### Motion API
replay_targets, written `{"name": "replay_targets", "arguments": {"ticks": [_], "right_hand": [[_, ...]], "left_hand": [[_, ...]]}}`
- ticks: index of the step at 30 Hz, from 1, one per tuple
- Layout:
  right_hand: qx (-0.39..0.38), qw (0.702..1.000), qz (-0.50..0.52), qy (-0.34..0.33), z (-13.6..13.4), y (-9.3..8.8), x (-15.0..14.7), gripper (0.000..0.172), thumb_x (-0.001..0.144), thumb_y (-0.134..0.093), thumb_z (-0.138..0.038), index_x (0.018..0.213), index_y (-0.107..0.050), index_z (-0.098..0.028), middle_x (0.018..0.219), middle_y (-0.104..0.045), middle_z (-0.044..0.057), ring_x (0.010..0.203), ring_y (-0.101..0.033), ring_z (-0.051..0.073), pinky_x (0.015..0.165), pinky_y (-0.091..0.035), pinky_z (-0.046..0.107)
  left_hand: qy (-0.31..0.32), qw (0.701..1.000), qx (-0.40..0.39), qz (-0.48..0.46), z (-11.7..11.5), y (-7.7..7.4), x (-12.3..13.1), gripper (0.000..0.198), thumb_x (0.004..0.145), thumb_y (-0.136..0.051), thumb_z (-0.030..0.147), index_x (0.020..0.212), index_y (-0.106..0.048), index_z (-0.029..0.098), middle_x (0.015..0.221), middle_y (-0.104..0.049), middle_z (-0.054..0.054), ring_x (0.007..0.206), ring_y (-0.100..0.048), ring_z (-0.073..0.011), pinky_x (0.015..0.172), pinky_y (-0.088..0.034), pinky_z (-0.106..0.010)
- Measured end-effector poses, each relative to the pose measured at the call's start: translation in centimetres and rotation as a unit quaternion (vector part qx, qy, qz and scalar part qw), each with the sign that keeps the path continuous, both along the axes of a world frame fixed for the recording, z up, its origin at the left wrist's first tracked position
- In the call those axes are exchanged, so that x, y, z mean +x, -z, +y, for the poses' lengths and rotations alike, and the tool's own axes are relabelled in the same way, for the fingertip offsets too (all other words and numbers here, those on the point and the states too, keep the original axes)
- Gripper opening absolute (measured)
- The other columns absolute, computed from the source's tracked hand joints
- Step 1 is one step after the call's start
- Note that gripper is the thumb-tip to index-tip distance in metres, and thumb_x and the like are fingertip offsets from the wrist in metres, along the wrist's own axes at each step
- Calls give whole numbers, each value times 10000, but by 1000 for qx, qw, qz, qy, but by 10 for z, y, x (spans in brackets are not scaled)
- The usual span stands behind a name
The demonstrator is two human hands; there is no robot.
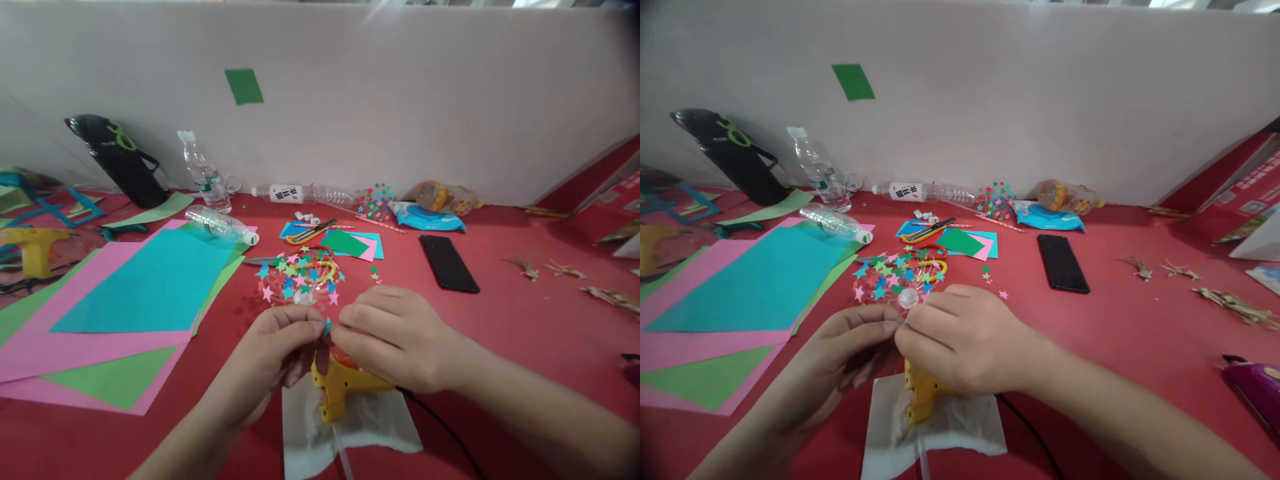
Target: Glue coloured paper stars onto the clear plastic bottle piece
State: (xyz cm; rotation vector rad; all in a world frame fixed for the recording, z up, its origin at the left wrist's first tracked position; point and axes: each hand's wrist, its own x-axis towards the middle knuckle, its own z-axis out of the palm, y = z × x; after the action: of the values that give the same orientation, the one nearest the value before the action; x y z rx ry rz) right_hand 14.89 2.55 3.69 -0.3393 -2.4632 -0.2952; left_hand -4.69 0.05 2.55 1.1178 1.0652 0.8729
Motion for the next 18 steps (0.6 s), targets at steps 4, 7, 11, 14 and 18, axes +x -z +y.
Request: {"name": "replay_targets", "arguments": {"ticks": [4, 7, 11, 14, 18], "right_hand": [[-99, 992, 64, 33, 11, -4, 2, 122, 924, -528, -118, 892, -644, -140, 801, -660, 44, 722, -559, 140, 657, -426, 274], [-194, 979, 59, 32, 20, -7, 3, 128, 936, -530, -159, 861, -633, -165, 809, -634, 31, 750, -547, 135, 665, -421, 260], [-243, 969, 35, 23, 27, -1, 1, 145, 930, -540, -168, 827, -643, -164, 805, -614, 33, 747, -529, 134, 658, -409, 256], [-228, 973, 34, 8, 29, 10, -1, 157, 925, -533, -147, 832, -659, -144, 800, -613, 44, 745, -522, 139, 662, -401, 266], [-192, 981, 35, 3, 32, 19, -2, 201, 941, -513, -153, 821, -671, -122, 780, -616, 62, 720, -501, 148, 651, -393, 284]], "left_hand": [[-114, 931, 261, 228, 0, 0, -9, 142, 808, -586, 309, 805, -710, 241, 669, -640, -10, 512, -528, -119, 458, -438, -233], [-146, 800, 434, 389, 1, 6, -14, 120, 796, -637, 268, 889, -712, 261, 982, -633, -55, 884, -604, -212, 741, -520, -342], [-125, 720, 485, 480, 2, 18, -9, 210, 789, -636, 228, 993, -686, 243, 1231, -533, -115, 1101, -525, -325, 921, -452, -525], [-113, 713, 483, 496, 2, 23, -3, 238, 799, -609, 188, 1025, -662, 239, 1275, -498, -137, 1144, -503, -366, 966, -406, -597], [-108, 710, 486, 497, 4, 27, 1, 185, 786, -593, 141, 940, -651, 225, 1258, -497, -146, 1119, -491, -382, 931, -403, -618]]}}
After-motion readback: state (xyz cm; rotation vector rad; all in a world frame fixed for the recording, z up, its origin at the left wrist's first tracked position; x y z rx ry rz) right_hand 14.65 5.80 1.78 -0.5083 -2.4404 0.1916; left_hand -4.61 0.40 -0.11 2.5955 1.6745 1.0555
